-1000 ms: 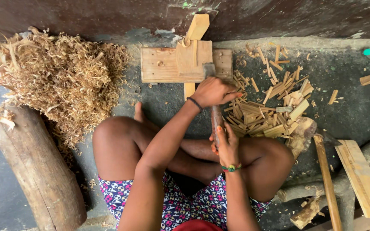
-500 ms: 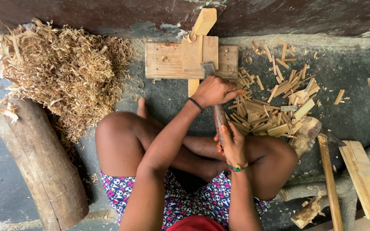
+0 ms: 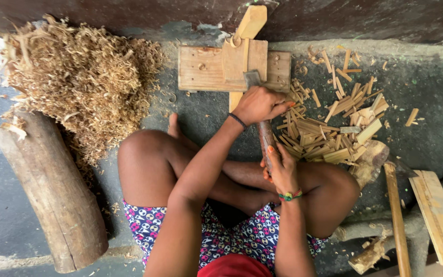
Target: The person sits cross-legged on the floor and uses a chisel and mallet to carve a small wooden piece clamped in a jig. They repeatedly strike the chisel to remove wood shavings, occasionally adjusting the wood's position.
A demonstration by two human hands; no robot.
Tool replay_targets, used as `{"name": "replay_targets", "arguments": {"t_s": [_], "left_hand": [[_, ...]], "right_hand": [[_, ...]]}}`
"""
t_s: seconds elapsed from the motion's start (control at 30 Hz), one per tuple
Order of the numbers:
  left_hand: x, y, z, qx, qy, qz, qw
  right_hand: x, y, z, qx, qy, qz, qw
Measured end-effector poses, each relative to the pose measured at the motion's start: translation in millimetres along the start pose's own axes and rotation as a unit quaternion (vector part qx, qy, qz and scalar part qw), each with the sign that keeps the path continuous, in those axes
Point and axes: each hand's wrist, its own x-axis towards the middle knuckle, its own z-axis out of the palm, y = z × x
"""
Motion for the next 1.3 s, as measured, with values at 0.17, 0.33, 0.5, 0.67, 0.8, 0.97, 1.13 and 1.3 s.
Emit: {"name": "replay_targets", "arguments": {"t_s": [0.17, 0.33, 0.5, 0.67, 0.8, 0.97, 1.13, 1.3], "left_hand": [[-1.4, -9.5, 0.5, -0.017, 0.023, -0.001, 1.000], [1.2, -14.9, -4.0, -0.015, -0.038, -0.025, 0.999], [-2.2, -19.5, -10.8, -0.004, -0.058, 0.000, 0.998], [-4.3, -26.2, -13.0, 0.011, -0.075, 0.013, 0.997], [-0.2, -31.8, -18.9, 0.029, -0.085, 0.030, 0.995], [1.2, -35.2, -20.9, 0.019, -0.081, 0.044, 0.996], [5.9, -44.5, -20.8, 0.025, -0.081, 0.051, 0.995], [9.7, -51.6, -17.0, 0.031, -0.097, 0.060, 0.993]], "right_hand": [[1.5, -5.1, 0.6, -0.023, -0.004, 0.007, 1.000], [2.7, -0.7, 11.6, -0.011, -0.004, 0.005, 1.000], [4.6, 15.7, 35.3, 0.003, 0.016, 0.002, 1.000], [7.5, 24.4, 49.7, 0.009, 0.028, 0.018, 0.999], [11.2, 23.0, 57.6, 0.034, 0.023, 0.022, 0.999], [14.8, 21.8, 63.7, 0.051, 0.014, 0.004, 0.999], [20.3, 18.2, 67.6, 0.056, 0.019, 0.015, 0.998], [25.2, 16.0, 69.4, 0.058, 0.008, -0.005, 0.998]]}}
